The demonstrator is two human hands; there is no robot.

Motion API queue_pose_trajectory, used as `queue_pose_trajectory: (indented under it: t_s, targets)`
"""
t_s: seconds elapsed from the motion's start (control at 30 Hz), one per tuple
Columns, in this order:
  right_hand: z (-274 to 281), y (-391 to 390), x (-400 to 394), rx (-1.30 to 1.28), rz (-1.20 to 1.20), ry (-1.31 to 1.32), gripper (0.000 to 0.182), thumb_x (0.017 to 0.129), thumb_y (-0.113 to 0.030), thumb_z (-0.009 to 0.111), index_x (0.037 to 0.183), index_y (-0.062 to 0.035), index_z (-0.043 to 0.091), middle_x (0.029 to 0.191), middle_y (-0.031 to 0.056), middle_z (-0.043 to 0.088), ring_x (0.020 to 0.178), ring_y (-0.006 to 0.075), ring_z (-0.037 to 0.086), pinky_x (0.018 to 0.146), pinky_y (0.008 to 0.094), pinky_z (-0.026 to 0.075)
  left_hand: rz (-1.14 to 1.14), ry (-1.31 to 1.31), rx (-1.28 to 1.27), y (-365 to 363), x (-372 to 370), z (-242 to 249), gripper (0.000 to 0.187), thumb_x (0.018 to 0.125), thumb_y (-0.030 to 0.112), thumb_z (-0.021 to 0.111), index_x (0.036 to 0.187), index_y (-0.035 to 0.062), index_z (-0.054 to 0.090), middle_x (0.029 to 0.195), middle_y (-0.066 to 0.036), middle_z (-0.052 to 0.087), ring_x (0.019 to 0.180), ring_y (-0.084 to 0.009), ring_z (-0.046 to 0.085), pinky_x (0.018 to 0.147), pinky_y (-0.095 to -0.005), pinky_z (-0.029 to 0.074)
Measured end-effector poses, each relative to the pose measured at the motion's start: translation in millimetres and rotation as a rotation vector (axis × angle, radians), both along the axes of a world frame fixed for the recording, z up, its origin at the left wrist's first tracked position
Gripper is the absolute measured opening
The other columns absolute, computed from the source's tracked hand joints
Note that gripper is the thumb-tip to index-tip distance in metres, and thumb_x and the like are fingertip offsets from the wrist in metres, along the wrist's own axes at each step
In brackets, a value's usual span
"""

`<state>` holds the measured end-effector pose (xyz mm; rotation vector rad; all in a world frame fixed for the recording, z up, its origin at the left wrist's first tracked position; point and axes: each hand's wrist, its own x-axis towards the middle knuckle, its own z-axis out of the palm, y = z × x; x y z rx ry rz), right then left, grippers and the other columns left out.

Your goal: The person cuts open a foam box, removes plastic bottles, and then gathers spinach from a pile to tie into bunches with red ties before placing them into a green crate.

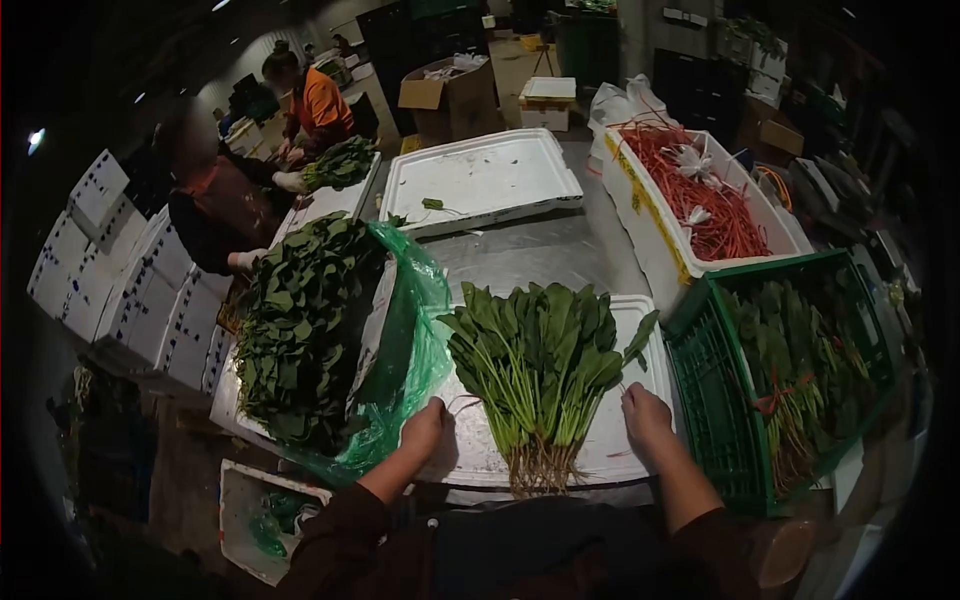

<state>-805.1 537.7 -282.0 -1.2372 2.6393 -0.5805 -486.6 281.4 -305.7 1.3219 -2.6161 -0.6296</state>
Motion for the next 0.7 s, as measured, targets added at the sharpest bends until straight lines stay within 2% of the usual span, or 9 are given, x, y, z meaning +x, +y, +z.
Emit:
queue_pose_trajectory:
  t_s: [0.07,0.13,0.17,0.33,0.5,0.57,0.63,0.67,0.7]
  targets:
    - [7,-3,-7,-0.136,-0.225,-0.393,0.016,0.088,-0.021,0.055,0.088,-0.0053,0.054,0.074,0.0138,0.060,0.072,0.0317,0.060,0.065,0.0428,0.047,-0.031,-0.002,-0.126,-17,-3,2,0.017,0.085,0.017,0.056,0.098,0.0083,0.051,0.064,-0.013,0.058,0.050,-0.0335,0.053,0.051,-0.0445,0.045]
    - [2,2,-17,-0.258,-0.242,-0.418,0.017,0.089,-0.021,0.055,0.087,-0.0041,0.055,0.072,0.0136,0.061,0.067,0.0289,0.060,0.062,0.0393,0.046,0.217,0.495,0.659,-31,-12,23,0.012,0.089,0.019,0.054,0.095,0.0097,0.048,0.060,-0.005,0.049,0.047,-0.0189,0.047,0.044,-0.0335,0.038]
    - [-3,4,-23,-0.332,-0.223,-0.371,0.017,0.088,-0.021,0.056,0.087,-0.0037,0.056,0.071,0.0131,0.060,0.065,0.0276,0.059,0.061,0.0383,0.046,0.267,0.617,0.814,-34,-13,39,0.012,0.089,0.019,0.055,0.093,0.0100,0.047,0.063,0.000,0.046,0.048,-0.0083,0.040,0.043,-0.0240,0.031]
    - [7,21,-42,-0.469,-0.248,-0.379,0.019,0.086,-0.022,0.059,0.086,-0.0025,0.059,0.069,0.0142,0.058,0.063,0.0264,0.058,0.059,0.0362,0.045,0.301,0.605,0.963,-49,-15,41,0.012,0.088,0.016,0.056,0.095,0.0096,0.049,0.065,0.001,0.047,0.049,-0.0076,0.040,0.044,-0.0231,0.031]
    - [-8,34,-37,-0.015,-0.268,-0.214,0.018,0.083,-0.020,0.060,0.091,-0.0043,0.064,0.087,0.0178,0.065,0.082,0.0342,0.063,0.072,0.0402,0.049,0.209,0.401,0.474,-69,2,-30,0.023,0.086,0.019,0.058,0.104,0.0047,0.056,0.074,-0.005,0.058,0.062,-0.0141,0.053,0.056,-0.0275,0.044]
    - [4,38,-30,0.022,-0.246,-0.182,0.023,0.083,-0.021,0.060,0.097,-0.0027,0.063,0.090,0.0183,0.065,0.083,0.0347,0.062,0.074,0.0414,0.049,0.099,0.254,-0.161,-48,-2,-12,0.030,0.085,0.020,0.059,0.111,0.0048,0.056,0.082,-0.013,0.062,0.078,-0.0218,0.061,0.070,-0.0325,0.047]
    - [19,40,-19,-0.153,-0.132,0.545,0.033,0.085,-0.026,0.060,0.108,-0.0018,0.057,0.089,0.0165,0.065,0.082,0.0348,0.062,0.074,0.0404,0.049,-0.062,0.073,-0.631,-25,-13,36,0.039,0.087,0.031,0.058,0.117,0.0056,0.054,0.096,-0.019,0.063,0.088,-0.0310,0.062,0.079,-0.0383,0.047]
    - [24,38,-14,-0.128,-0.124,0.533,0.033,0.085,-0.026,0.060,0.108,-0.0018,0.057,0.089,0.0165,0.065,0.082,0.0348,0.062,0.074,0.0404,0.049,-0.063,0.060,-0.605,-14,-16,45,0.039,0.087,0.031,0.058,0.117,0.0056,0.054,0.096,-0.019,0.063,0.088,-0.0310,0.062,0.079,-0.0383,0.047]
    - [31,31,-9,-0.125,-0.213,0.130,0.037,0.087,-0.028,0.059,0.113,-0.0018,0.054,0.090,0.0165,0.065,0.083,0.0342,0.062,0.075,0.0395,0.049,0.038,0.116,-0.139,-9,-20,54,0.044,0.088,0.038,0.055,0.118,0.0053,0.054,0.100,-0.019,0.063,0.092,-0.0312,0.061,0.081,-0.0375,0.046]
